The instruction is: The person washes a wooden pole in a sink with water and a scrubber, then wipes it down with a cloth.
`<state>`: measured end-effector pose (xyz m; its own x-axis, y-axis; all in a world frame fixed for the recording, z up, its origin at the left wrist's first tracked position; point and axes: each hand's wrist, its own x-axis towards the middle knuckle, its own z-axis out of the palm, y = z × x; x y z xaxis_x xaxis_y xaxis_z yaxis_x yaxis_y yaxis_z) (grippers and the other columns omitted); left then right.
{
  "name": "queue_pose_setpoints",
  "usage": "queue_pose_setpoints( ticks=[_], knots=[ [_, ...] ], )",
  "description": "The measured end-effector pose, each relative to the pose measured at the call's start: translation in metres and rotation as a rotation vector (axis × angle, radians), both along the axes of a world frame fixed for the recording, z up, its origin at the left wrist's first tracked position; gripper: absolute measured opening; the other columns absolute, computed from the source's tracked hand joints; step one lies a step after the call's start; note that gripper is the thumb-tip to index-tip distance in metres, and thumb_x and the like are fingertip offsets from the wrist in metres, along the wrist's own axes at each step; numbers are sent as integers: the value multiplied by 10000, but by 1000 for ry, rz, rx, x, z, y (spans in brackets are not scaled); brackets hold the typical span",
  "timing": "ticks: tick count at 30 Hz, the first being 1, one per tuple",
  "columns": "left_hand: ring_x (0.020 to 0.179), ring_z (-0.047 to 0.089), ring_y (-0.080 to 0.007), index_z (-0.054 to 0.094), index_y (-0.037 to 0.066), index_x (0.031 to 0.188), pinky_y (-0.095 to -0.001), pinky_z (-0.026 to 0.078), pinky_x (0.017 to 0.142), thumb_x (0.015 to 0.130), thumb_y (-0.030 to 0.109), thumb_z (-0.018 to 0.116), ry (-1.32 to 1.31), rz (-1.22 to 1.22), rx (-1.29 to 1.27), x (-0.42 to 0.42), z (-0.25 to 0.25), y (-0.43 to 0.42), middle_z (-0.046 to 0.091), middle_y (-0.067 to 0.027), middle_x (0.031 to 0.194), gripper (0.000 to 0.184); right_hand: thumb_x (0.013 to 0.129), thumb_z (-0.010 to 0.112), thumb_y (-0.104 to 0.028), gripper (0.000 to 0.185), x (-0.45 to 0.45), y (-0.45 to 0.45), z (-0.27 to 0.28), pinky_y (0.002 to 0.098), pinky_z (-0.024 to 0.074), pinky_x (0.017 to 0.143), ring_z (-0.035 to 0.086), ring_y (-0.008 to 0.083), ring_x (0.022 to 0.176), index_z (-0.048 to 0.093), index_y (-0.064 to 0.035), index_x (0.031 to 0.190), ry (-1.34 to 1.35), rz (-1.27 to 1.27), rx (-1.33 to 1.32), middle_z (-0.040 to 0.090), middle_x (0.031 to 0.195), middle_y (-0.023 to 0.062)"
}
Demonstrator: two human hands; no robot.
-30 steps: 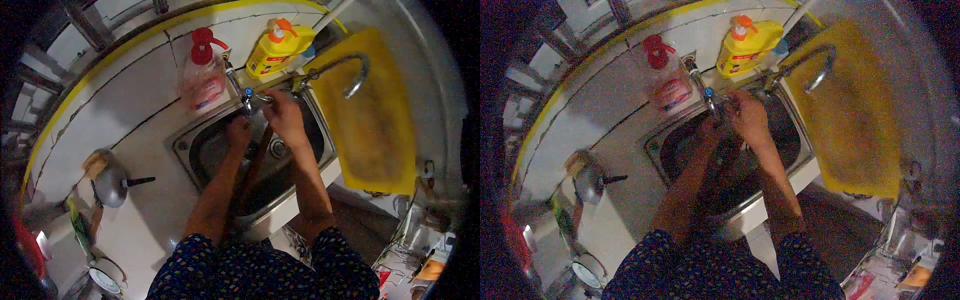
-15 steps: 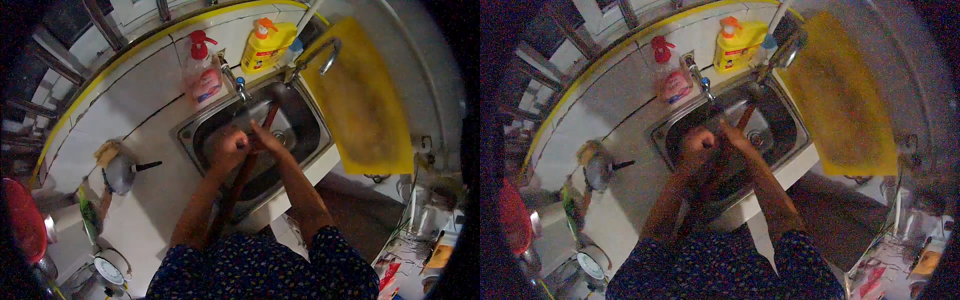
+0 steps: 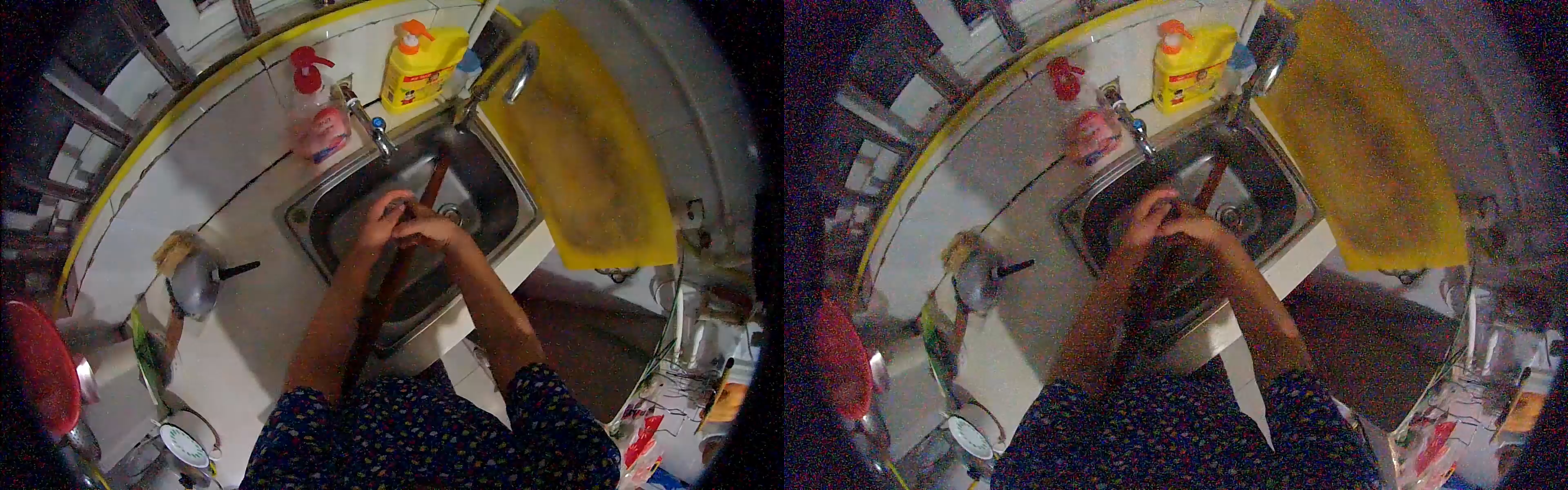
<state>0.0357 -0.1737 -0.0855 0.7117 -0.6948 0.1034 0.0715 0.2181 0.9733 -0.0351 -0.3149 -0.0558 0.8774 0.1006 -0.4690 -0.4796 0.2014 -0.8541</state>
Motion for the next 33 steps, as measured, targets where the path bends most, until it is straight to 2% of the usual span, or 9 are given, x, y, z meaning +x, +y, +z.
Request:
queue_pose_setpoints(
  ticks=[3,7,9,15,18,21,28,31,33],
  knots=[
    [1147,519,-252,517,55,1260,-333,417,962,861,20,548,-295,-116,176,5,-9,-1,523,-160,1260,401,690,746,-149,443,19,-16,-52,323,512,731,619,203,951,587,7,1074,195,398,-454,629,975,114],
    [1183,506,-291,410,31,1349,-380,363,1045,826,81,572,-528,-67,291,-6,4,20,443,-148,1360,550,661,710,-106,389,25,-5,-22,351,513,718,647,253,900,610,2,1021,92,240,-783,658,937,137],
    [1148,516,-312,407,13,1333,-405,420,990,807,75,553,-1088,7,782,-17,31,21,431,-172,1329,550,678,690,-106,359,32,-19,-70,385,508,723,653,303,872,606,-12,1014,-316,337,-1009,667,944,148],
    [568,640,-181,568,124,912,-339,527,466,800,157,573,-1173,280,1219,-14,-36,-11,612,-39,766,117,699,690,-150,347,44,-28,-116,428,501,747,644,367,878,606,-41,1018,-73,638,-1208,662,972,171],
    [553,635,-196,559,125,782,-347,520,460,803,160,572,-1283,367,1053,-6,-20,-4,561,-27,587,42,710,675,-158,289,28,-8,-51,443,514,711,646,378,826,625,-58,977,-414,392,-1145,666,906,176],
    [608,663,-220,625,113,733,-364,534,506,795,162,583,-1250,274,1024,-5,-16,-4,619,-51,615,90,718,667,-174,257,22,14,5,459,525,701,649,374,804,642,-90,960,-289,306,-1283,670,879,167],
    [734,693,-269,733,133,785,-414,547,612,789,186,604,-838,-13,1310,-8,-10,-15,705,-64,793,140,695,689,-221,315,14,4,-29,473,527,725,653,354,850,655,-129,994,-139,562,-1451,673,932,148],
    [807,689,-270,717,112,856,-412,542,619,778,200,626,-656,-190,1263,-9,-13,-7,701,-103,883,149,678,694,-158,326,6,5,-12,460,526,753,642,371,880,640,-115,996,-140,527,-1452,674,921,147],
    [863,671,-268,667,96,1024,-421,536,676,784,266,668,-752,41,932,-16,6,12,675,-119,998,295,681,715,-118,440,-5,1,4,411,520,808,635,337,960,599,-104,1105,-117,362,-1272,657,1007,140]
  ],
)
